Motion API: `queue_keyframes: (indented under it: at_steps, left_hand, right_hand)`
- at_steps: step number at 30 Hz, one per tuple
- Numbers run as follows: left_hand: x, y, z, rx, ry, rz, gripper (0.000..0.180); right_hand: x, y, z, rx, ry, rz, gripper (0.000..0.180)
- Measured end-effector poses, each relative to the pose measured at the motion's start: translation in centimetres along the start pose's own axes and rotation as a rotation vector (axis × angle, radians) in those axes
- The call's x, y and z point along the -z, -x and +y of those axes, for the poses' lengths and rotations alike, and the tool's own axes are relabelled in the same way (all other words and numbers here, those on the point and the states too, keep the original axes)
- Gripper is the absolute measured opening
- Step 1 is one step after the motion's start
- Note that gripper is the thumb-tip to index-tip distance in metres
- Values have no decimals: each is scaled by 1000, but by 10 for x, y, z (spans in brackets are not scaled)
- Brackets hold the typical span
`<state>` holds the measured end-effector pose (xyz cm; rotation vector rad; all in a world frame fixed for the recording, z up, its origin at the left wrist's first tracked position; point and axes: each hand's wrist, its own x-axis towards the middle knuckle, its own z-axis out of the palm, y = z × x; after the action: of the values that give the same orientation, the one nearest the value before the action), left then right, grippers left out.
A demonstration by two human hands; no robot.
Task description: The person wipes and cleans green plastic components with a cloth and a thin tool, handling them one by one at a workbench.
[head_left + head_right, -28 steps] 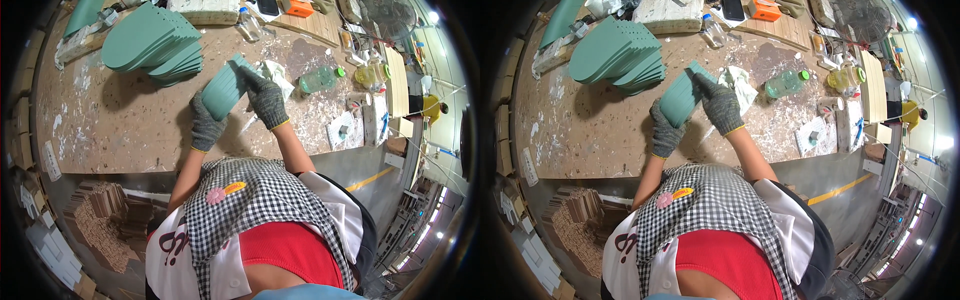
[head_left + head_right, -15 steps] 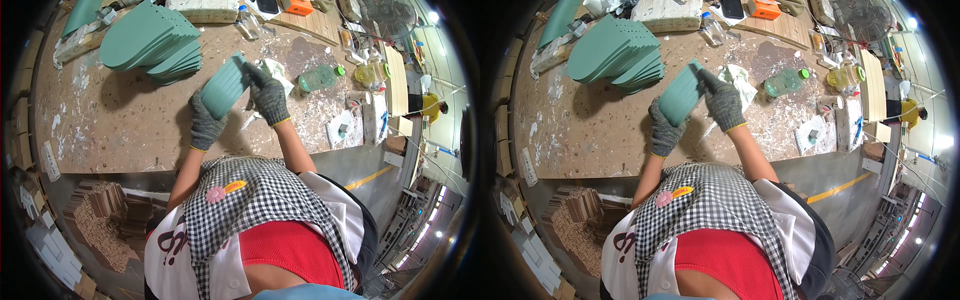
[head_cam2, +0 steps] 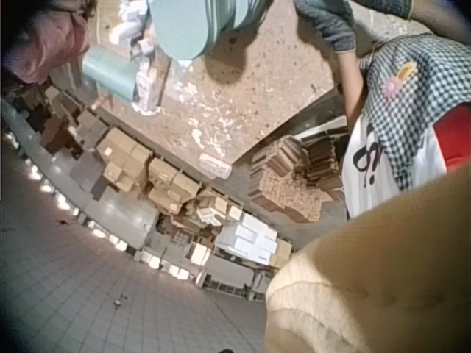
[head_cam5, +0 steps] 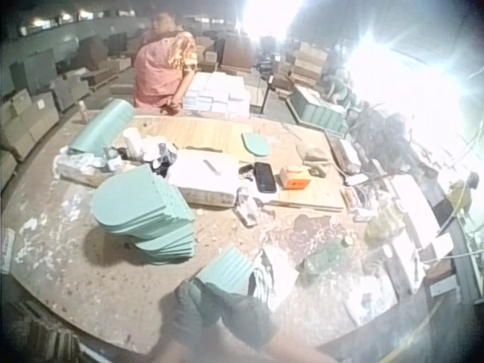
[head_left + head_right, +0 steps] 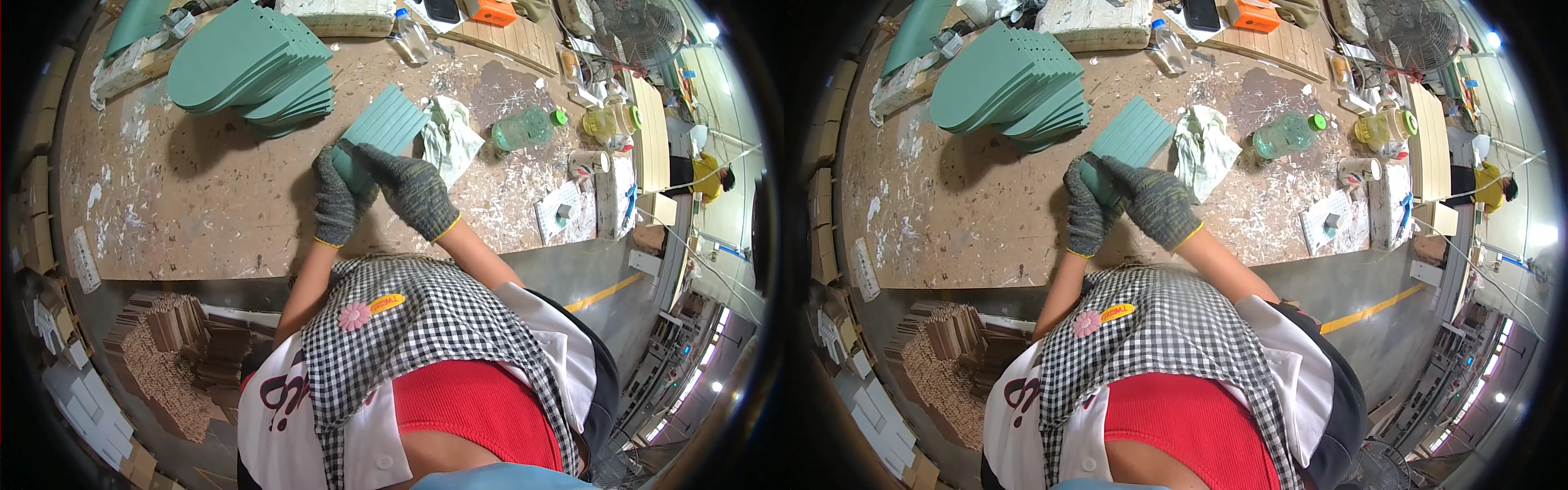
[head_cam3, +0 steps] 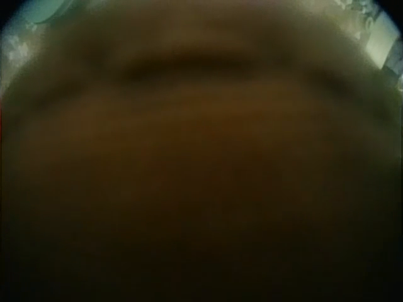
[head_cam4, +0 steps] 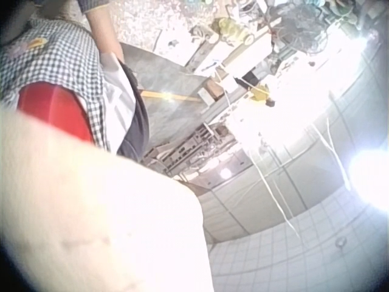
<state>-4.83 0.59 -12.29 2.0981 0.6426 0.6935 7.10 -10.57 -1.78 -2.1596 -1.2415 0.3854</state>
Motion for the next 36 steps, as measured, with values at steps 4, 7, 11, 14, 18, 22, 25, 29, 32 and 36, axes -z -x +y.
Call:
queue_keyframes:
  at_steps: [4, 7, 11, 14, 18, 22, 25, 29, 32, 36]
  left_hand:
    - [-1, 1, -3, -48, -47, 83, 91]
    - [-5, 4, -11, 9, 25, 43, 87]
    - [-16, 15, -28, 129, 168, -23, 82]
    - [-24, 17, -42, 320, 361, -90, 84]
    - [-9, 5, -13, 95, 120, 10, 86]
    - [-2, 4, -3, -6, -9, 45, 98]
    - [0, 3, -2, 33, 8, 8, 113]
    - [-1, 3, -4, 6, -21, 29, 108]
    - [-9, 7, -14, 37, 45, 17, 110]
    - [-13, 10, -21, 69, 81, 2, 112]
  right_hand:
    - [3, -13, 15, -61, -90, 177, 55]
    - [-4, -1, 3, -2, 6, 51, 54]
    - [3, -1, -8, -51, 129, -10, 47]
    - [-4, 3, -2, 26, 71, 80, 48]
    - [-8, 12, 11, 39, 48, 77, 48]
    - [-9, 17, 6, -16, 49, 63, 48]
    - [-13, 17, 10, 42, 41, 124, 49]
    - [-11, 15, 8, 44, 54, 116, 48]
    - [-12, 16, 9, 72, 52, 117, 49]
    - [-11, 16, 8, 26, 21, 104, 48]
